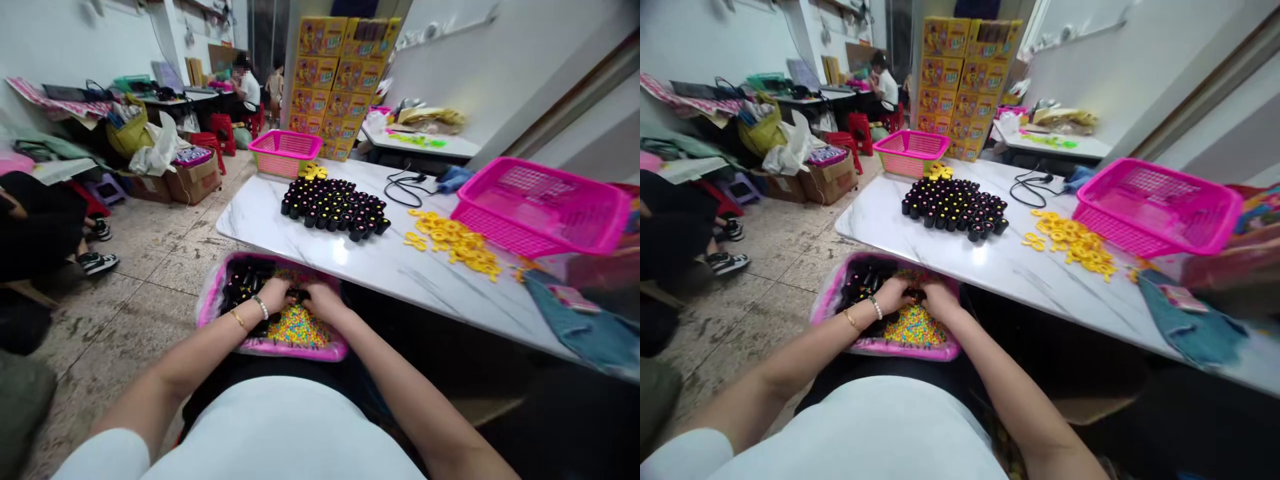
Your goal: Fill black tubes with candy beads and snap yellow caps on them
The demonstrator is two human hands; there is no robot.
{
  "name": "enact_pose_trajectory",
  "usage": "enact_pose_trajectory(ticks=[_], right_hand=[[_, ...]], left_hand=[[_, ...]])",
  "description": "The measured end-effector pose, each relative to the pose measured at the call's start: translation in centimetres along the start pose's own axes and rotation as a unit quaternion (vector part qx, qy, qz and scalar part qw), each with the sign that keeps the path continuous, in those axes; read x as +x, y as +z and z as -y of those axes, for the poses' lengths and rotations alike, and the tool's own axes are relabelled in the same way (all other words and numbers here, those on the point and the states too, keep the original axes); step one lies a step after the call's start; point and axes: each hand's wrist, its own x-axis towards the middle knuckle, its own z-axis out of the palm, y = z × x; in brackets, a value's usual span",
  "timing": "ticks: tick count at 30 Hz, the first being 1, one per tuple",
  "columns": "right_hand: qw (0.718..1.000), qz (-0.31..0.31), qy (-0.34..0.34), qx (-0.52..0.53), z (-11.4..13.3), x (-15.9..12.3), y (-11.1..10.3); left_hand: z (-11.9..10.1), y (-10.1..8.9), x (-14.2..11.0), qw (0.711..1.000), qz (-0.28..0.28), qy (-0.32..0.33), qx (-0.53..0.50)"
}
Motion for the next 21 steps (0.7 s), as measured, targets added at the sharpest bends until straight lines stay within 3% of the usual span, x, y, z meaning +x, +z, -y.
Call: enact_pose_trajectory(ticks=[4, 8, 15, 21], right_hand=[[0.994, -0.056, 0.002, 0.089, -1.3, -1.8, -0.7], [0.976, -0.083, -0.003, 0.199, -1.7, -3.7, -0.8], [0.924, -0.09, -0.022, 0.37, -1.5, -4.7, -0.3], [0.939, -0.119, -0.017, 0.323, -2.0, -4.9, -0.2]], left_hand=[[0.3, -1.5, -1.4, 0.996, -0.023, 0.034, -0.08], [-0.2, -2.6, -2.4, 0.982, -0.01, 0.102, -0.157], [-0.7, -2.5, -2.2, 0.973, -0.007, 0.138, -0.187], [0.1, -1.8, -2.1, 0.986, 0.003, 0.118, -0.12]])
